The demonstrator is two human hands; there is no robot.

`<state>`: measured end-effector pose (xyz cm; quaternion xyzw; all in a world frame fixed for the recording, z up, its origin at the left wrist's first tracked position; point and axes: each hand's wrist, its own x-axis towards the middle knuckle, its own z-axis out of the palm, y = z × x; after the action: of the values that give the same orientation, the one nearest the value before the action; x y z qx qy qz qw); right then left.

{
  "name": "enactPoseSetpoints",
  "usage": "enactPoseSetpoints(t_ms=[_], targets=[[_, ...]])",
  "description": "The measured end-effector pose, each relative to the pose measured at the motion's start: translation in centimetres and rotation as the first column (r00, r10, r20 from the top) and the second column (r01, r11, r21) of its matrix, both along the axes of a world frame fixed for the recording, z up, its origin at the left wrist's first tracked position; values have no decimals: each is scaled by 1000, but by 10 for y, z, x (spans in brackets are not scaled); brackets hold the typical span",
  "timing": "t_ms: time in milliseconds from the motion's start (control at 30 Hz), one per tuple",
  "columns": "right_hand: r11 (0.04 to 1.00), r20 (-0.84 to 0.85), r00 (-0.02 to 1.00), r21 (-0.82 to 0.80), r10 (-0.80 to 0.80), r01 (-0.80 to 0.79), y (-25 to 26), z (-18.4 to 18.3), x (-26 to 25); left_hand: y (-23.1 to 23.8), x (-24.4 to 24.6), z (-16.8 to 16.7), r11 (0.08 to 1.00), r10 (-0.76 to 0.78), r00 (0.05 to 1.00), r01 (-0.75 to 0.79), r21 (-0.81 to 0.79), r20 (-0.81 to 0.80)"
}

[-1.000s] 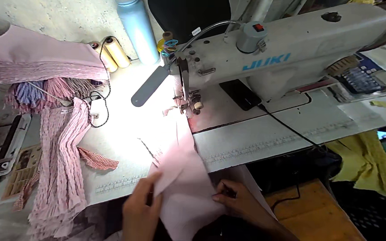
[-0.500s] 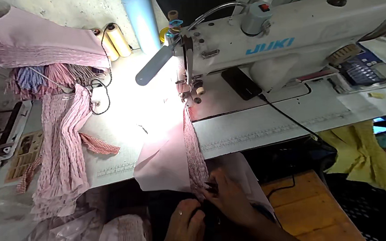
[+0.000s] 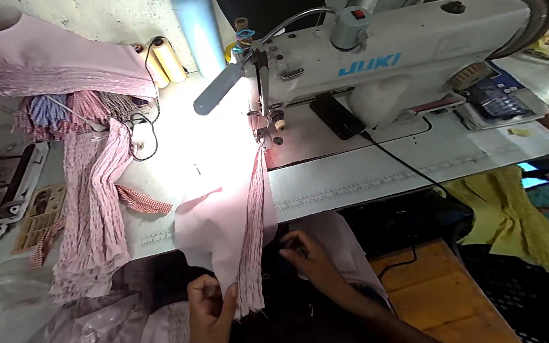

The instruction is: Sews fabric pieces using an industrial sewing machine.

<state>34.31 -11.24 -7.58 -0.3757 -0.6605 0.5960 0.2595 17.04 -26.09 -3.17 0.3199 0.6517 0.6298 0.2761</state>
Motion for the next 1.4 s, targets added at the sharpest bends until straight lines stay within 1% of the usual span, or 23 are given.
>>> enactPoseSetpoints(t_ms=[33, 67, 100, 133, 167, 200, 233, 267, 333, 400, 433, 467, 533, 600, 667, 733, 800, 933, 1000, 1067, 1167, 1300, 1400], targets=[[999, 76, 997, 29, -19, 17, 7, -7, -5, -3, -1, -8, 998, 34, 997, -38, -59, -64], [999, 142, 990, 33, -15, 10, 13, -14, -11, -7, 1, -16, 991, 62, 983, -81, -105, -173], [1000, 196, 981, 17, 8, -11, 18, -19, -17, -12, 3, -26, 987, 65, 940, -109, -116, -335], [999, 219, 975, -6, 34, -33, 22, -24, -22, -16, 5, -31, 988, 58, 860, -121, -92, -508], [997, 224, 972, -44, 64, -56, 25, -28, -26, -17, 8, -32, 992, 68, 763, -119, -36, -643], [992, 219, 971, -101, 95, -74, 27, -29, -28, -14, 11, -31, 995, 84, 689, -101, 20, -720], [984, 207, 971, -156, 120, -88, 28, -29, -30, -10, 14, -28, 997, 78, 663, -59, 52, -745], [972, 197, 968, -209, 153, -111, 27, -26, -29, -5, 18, -25, 999, 39, 683, -11, 42, -730], [954, 134, 974, -264, 181, -141, 17, -16, -25, 9, 24, -22, 997, -76, 761, 46, -63, -645], [957, 47, 986, -253, 159, -142, 2, -7, -14, 21, 22, -23, 979, -160, 802, 56, -194, -575], [966, 44, 989, -226, 139, -126, -7, -1, -7, 25, 21, -24, 971, -177, 810, 51, -232, -560], [980, 68, 991, -172, 115, -102, -15, 4, 1, 27, 20, -24, 963, -192, 822, 53, -263, -537], [1000, 97, 995, 30, 6, -9, -31, 10, 13, 29, 18, -19, 943, -232, 885, 103, -316, -403], [967, 23, 995, 239, -97, 89, -41, 12, 19, 29, 14, -12, 929, -247, 946, 169, -330, -211], [910, -84, 993, 399, -84, 111, -41, 16, 20, 28, 13, -5, 941, -219, 970, 181, -285, -108], [869, -175, 983, 492, 51, 42, -36, 25, 17, 25, 15, 0, 975, -154, 980, 130, -178, -129], [857, -220, 957, 513, 188, -50, -32, 31, 10, 18, 16, 5, 995, -81, 973, 68, -67, -214], [900, -323, 874, 364, 363, -239, -27, 43, 0, 7, 13, 19, 996, 27, 933, 4, 87, -358], [902, -374, 831, 300, 412, -311, -22, 48, -5, 8, 11, 22, 986, 53, 929, 10, 166, -367], [908, -407, 816, 265, 411, -325, -19, 53, -11, 11, 10, 24, 971, 55, 935, 32, 237, -352], [925, -425, 825, 240, 372, -294, -18, 62, -18, 12, 10, 28, 958, 43, 941, 56, 281, -335], [934, -394, 865, 293, 313, -204, -22, 69, -26, 9, 13, 33, 944, -10, 941, 121, 308, -339], [939, -383, 882, 305, 274, -160, -27, 71, -31, 9, 14, 36, 937, 11, 935, 114, 330, -354]])
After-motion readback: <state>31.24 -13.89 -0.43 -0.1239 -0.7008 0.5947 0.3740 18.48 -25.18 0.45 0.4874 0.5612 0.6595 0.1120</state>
